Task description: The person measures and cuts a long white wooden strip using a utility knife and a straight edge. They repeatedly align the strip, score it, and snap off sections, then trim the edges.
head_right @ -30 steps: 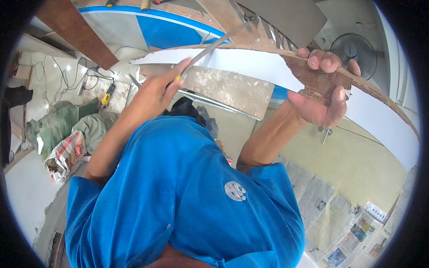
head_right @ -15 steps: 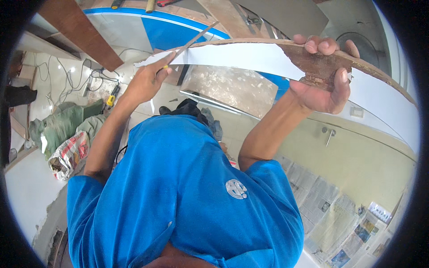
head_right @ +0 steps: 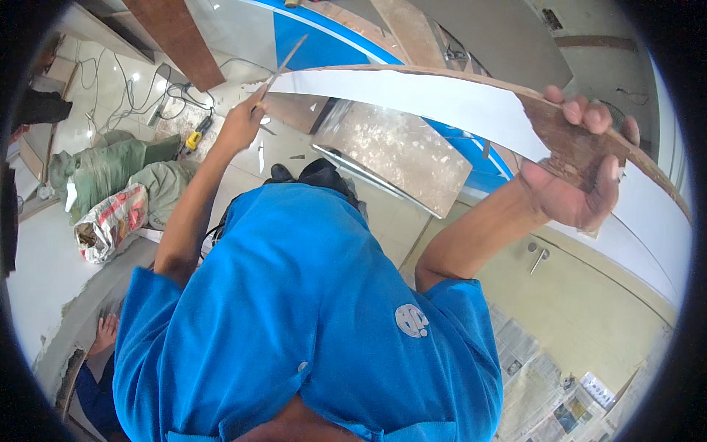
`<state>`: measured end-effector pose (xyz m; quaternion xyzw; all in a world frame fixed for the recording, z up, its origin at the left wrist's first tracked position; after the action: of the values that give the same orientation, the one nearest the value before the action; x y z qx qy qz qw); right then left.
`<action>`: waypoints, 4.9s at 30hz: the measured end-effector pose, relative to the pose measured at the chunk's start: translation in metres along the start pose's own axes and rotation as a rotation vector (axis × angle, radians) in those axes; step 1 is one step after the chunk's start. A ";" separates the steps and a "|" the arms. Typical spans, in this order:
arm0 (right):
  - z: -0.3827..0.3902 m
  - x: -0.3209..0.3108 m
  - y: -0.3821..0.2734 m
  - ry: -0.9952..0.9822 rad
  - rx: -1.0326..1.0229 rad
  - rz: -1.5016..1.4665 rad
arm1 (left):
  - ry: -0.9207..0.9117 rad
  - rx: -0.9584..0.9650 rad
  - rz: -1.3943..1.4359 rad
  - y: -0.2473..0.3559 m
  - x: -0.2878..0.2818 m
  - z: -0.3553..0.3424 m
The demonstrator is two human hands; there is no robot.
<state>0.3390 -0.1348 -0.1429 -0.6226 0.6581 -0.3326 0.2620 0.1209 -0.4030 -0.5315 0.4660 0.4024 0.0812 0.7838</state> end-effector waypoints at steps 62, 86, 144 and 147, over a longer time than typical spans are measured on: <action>-0.028 0.089 0.183 0.333 0.006 0.338 | 0.019 -0.011 0.408 0.041 -0.019 0.121; -0.023 0.073 0.211 0.039 0.158 -0.206 | 0.049 -0.083 0.300 0.019 0.009 0.089; 0.000 0.105 0.278 0.009 0.230 -0.132 | 0.110 -0.061 0.375 -0.027 0.011 0.102; -0.004 0.115 0.284 -0.063 0.231 -0.193 | 0.081 -0.137 0.339 -0.042 0.012 0.089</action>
<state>0.1425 -0.2480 -0.3488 -0.6590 0.5440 -0.4099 0.3191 0.1814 -0.4800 -0.5500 0.4689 0.3428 0.2582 0.7720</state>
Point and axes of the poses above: each hand's wrist, its own z-axis away from the middle knuckle, its own x-axis out of the palm, y = z × x, the point moved 10 cm from there along -z, towards the middle knuckle, and after that the axes turned 4 degrees about -y, right-handed, at the moved point
